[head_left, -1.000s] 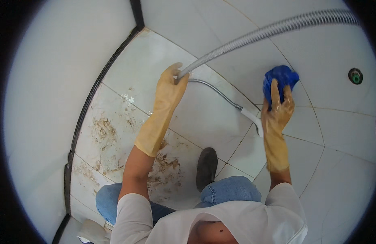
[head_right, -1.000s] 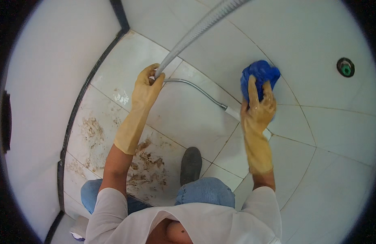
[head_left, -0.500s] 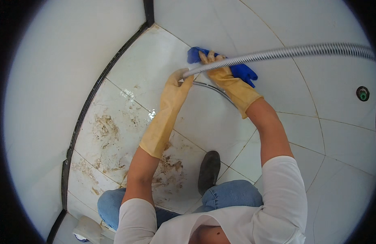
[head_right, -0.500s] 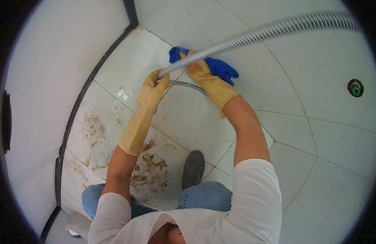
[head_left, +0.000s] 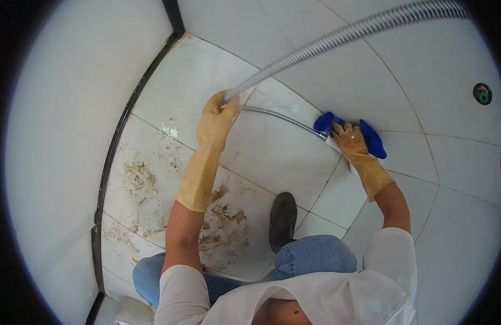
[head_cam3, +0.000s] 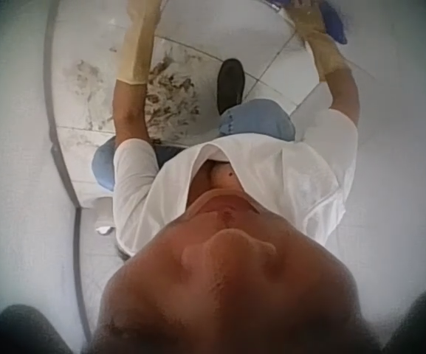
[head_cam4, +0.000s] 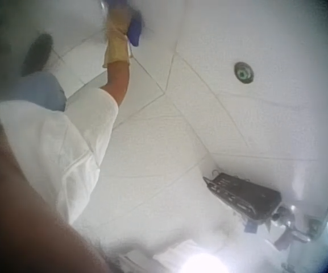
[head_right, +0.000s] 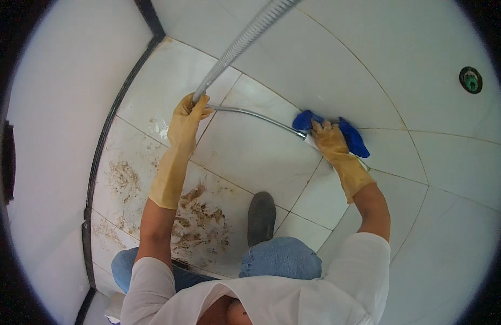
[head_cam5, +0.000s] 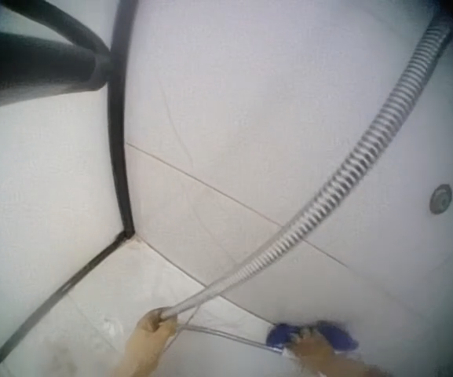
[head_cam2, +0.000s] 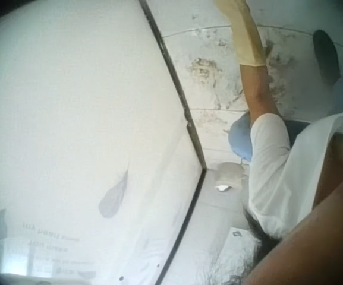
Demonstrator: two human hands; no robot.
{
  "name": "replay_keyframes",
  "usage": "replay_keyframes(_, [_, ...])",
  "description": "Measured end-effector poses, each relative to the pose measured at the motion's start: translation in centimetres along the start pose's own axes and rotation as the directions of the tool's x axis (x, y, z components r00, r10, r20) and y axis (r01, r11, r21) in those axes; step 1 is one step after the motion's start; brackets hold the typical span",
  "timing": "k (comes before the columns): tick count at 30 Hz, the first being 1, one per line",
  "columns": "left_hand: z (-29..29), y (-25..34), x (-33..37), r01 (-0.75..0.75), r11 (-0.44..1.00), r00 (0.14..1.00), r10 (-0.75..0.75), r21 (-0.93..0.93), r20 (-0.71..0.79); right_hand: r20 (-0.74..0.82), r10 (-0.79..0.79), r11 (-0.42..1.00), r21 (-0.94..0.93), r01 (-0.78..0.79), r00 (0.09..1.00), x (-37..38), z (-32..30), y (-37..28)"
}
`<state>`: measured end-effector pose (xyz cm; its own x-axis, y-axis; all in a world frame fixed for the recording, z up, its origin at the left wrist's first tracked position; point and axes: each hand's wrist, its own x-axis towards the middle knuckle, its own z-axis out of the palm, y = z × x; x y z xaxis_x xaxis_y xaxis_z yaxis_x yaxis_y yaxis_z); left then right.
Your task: Cleaning the walls and fixtures of a bathroom/shower area using a cloth.
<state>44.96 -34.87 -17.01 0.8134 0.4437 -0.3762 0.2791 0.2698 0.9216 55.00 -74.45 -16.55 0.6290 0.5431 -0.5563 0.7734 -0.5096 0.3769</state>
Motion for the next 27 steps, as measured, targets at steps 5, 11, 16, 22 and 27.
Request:
replay_keyframes(5, [0.3,-0.7,0.7,-0.029,0.998,1.000,0.028,0.053,0.012,-0.079,0.293,0.725,0.668,-0.168,0.953,-4.2,-5.8,-1.1])
replay_keyframes(11, [1.1,0.3,0.9,0.045,0.997,0.999,-0.045,0.066,-0.004,0.304,0.179,-0.775,0.630,-0.057,0.936,-3.2,-5.8,-5.1])
replay_keyframes(16, [0.8,1.2,0.3,0.097,0.972,0.995,-0.097,0.213,-0.011,0.208,0.091,-0.940,0.341,0.015,0.974,-1.6,-5.6,-8.0])
replay_keyframes(22, [1.4,0.6,0.4,0.097,0.923,0.995,-0.105,0.373,0.000,0.221,0.150,-0.836,0.549,0.005,0.964,-2.4,-5.7,-7.1])
replay_keyframes(27, [-0.2,-1.7,0.9,-0.175,0.764,0.971,0.237,0.621,-0.018,0.453,0.133,-0.824,0.544,-0.156,0.881,-4.4,-6.1,-7.2])
